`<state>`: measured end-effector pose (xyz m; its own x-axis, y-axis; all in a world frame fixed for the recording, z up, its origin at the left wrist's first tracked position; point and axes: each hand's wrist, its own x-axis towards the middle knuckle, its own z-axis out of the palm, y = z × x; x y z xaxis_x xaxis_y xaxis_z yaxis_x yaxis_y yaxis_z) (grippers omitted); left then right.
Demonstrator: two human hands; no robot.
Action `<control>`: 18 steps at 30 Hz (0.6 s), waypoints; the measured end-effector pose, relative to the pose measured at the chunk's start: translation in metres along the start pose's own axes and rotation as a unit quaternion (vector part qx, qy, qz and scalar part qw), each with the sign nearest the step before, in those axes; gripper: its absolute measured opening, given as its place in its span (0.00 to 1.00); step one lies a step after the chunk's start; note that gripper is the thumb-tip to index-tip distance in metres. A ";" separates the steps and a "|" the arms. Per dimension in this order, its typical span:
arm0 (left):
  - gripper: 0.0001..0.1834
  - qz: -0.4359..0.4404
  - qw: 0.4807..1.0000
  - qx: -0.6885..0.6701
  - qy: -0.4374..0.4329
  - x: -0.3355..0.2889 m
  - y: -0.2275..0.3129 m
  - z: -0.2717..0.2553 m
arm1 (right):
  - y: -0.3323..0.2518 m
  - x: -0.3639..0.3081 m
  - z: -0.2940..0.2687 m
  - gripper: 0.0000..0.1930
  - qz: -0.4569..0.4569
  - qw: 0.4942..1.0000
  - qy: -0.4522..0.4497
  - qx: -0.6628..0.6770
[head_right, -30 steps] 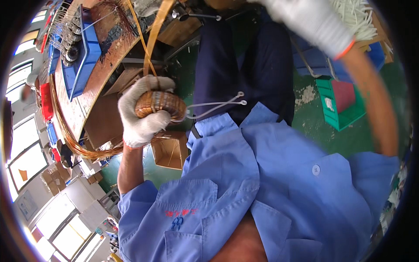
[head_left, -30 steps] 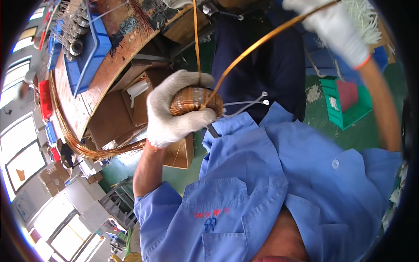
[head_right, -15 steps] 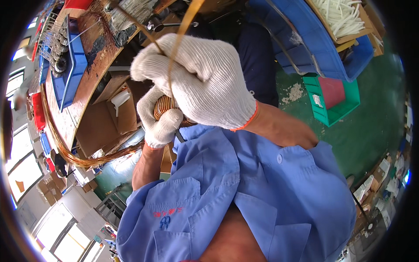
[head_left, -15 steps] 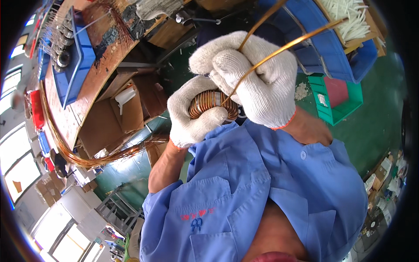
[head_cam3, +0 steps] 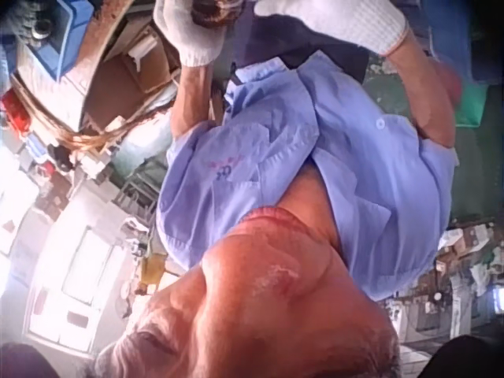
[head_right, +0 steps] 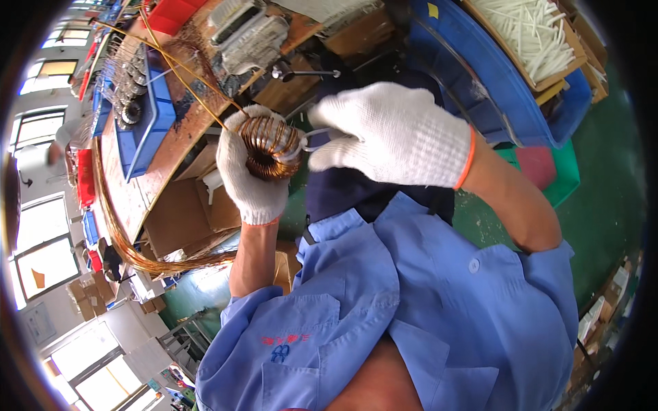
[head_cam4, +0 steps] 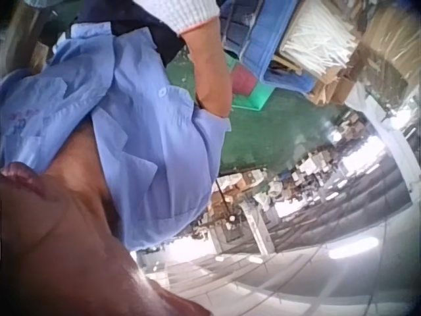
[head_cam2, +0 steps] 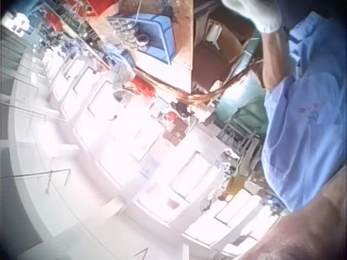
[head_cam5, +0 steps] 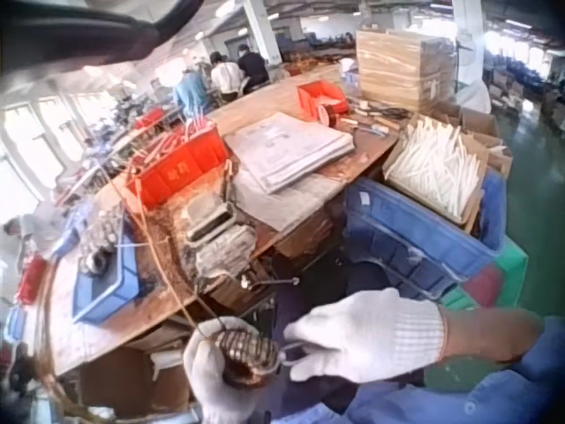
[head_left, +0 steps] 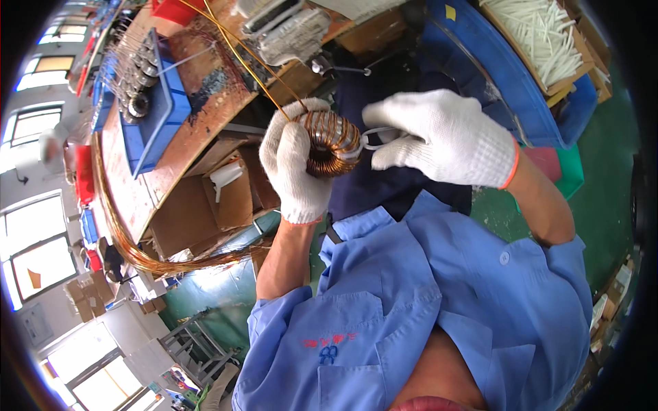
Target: Manually winding copper wire onto a toroidal core and using tools to secure and trim it.
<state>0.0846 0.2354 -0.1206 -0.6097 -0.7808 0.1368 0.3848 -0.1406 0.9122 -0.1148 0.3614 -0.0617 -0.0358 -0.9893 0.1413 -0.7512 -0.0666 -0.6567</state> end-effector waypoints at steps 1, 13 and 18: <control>0.29 0.007 1.000 -0.008 0.003 0.006 0.002 -0.002 | 0.005 0.001 0.004 0.18 -0.029 0.999 0.027 -0.032; 0.22 0.069 0.952 0.268 -0.132 0.128 0.096 -0.014 | -0.001 0.102 -0.072 0.10 -0.316 0.808 0.422 -0.264; 0.17 0.111 0.990 0.079 -0.030 0.159 0.040 -0.052 | 0.065 0.071 0.025 0.15 0.002 0.968 0.250 0.033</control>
<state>0.0387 0.0739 -0.0823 -0.5639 -0.7434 0.3596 0.4033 0.1321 0.9055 -0.1495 0.2831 -0.1125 -0.3647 -0.8047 0.4686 -0.7072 -0.0880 -0.7015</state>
